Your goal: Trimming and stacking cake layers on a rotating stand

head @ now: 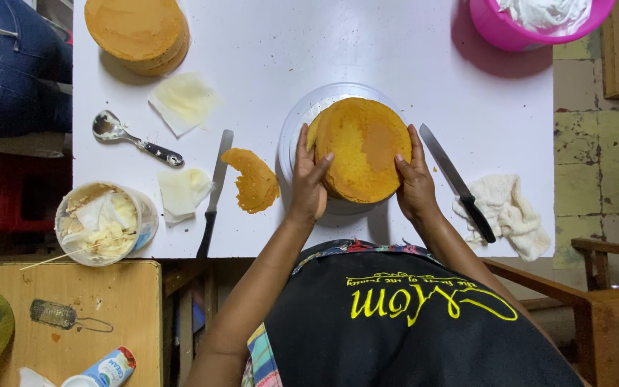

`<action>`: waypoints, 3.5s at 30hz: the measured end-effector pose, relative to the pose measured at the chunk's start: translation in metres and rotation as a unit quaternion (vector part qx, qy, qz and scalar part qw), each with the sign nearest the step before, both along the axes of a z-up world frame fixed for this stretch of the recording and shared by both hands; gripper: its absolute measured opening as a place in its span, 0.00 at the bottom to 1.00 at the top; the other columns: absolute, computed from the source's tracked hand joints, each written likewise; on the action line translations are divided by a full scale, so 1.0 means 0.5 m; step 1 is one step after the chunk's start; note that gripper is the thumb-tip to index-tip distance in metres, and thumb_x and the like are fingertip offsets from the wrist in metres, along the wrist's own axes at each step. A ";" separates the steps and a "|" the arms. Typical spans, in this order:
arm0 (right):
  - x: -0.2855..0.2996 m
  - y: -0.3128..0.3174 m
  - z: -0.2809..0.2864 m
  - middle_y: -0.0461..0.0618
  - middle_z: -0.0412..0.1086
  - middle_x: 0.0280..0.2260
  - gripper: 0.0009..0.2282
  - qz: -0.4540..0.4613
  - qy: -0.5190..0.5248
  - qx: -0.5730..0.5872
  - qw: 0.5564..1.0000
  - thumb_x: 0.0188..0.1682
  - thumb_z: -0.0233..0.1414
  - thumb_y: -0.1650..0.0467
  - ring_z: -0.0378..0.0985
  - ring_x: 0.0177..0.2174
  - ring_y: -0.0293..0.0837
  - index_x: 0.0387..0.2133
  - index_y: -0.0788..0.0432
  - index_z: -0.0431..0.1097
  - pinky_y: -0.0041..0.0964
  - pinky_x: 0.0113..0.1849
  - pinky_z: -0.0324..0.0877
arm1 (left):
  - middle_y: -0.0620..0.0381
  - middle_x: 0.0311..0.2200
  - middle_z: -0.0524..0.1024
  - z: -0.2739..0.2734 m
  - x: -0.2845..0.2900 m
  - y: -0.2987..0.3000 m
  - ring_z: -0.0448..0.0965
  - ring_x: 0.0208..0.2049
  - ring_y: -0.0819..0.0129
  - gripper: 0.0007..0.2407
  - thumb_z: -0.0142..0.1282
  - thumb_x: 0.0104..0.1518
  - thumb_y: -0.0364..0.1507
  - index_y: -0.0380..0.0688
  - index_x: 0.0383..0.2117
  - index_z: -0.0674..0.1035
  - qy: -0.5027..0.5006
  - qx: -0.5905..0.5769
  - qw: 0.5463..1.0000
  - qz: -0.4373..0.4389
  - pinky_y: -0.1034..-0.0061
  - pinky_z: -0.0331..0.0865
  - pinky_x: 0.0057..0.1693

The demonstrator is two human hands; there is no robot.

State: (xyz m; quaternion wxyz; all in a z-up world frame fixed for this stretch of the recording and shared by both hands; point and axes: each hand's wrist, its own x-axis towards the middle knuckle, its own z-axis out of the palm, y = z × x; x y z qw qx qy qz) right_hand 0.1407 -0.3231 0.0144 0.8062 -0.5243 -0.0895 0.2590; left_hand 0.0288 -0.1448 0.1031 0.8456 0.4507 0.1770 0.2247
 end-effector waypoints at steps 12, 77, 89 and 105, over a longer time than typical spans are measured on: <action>0.025 0.017 0.362 0.60 0.56 0.69 0.36 -0.056 0.059 0.121 0.989 0.50 0.54 0.71 0.69 0.60 0.49 0.71 0.63 0.44 0.41 0.60 0.70 | 0.47 0.53 0.76 0.054 0.080 0.108 0.75 0.55 0.53 0.23 0.61 0.59 0.40 0.42 0.57 0.74 -0.115 -0.346 0.915 -0.173 0.57 0.70 0.62; -0.105 -0.131 0.653 0.64 0.71 0.29 0.04 0.044 -0.083 0.123 0.988 0.49 0.56 0.78 0.76 0.31 0.60 0.27 0.63 0.69 0.46 0.36 0.72 | 0.52 0.58 0.74 -0.164 0.014 0.106 0.74 0.58 0.54 0.22 0.51 0.57 0.33 0.50 0.60 0.73 0.108 -0.329 0.931 -0.113 0.50 0.63 0.65; 0.066 -0.007 0.192 0.68 0.64 0.55 0.26 0.003 0.026 -0.186 0.982 0.60 0.47 0.63 0.75 0.50 0.56 0.67 0.66 0.50 0.50 0.51 0.74 | 0.47 0.52 0.79 -0.061 0.064 0.116 0.80 0.52 0.50 0.17 0.55 0.56 0.30 0.42 0.52 0.78 0.052 -0.374 0.921 -0.100 0.50 0.67 0.63; 0.097 -0.017 0.546 0.51 0.78 0.46 0.23 -0.029 0.015 -0.028 0.999 0.49 0.57 0.69 0.84 0.41 0.38 0.57 0.68 0.68 0.25 0.41 0.83 | 0.45 0.55 0.74 0.412 0.060 0.117 0.75 0.57 0.51 0.21 0.49 0.63 0.33 0.40 0.62 0.67 -0.019 -0.173 0.960 -0.221 0.44 0.78 0.54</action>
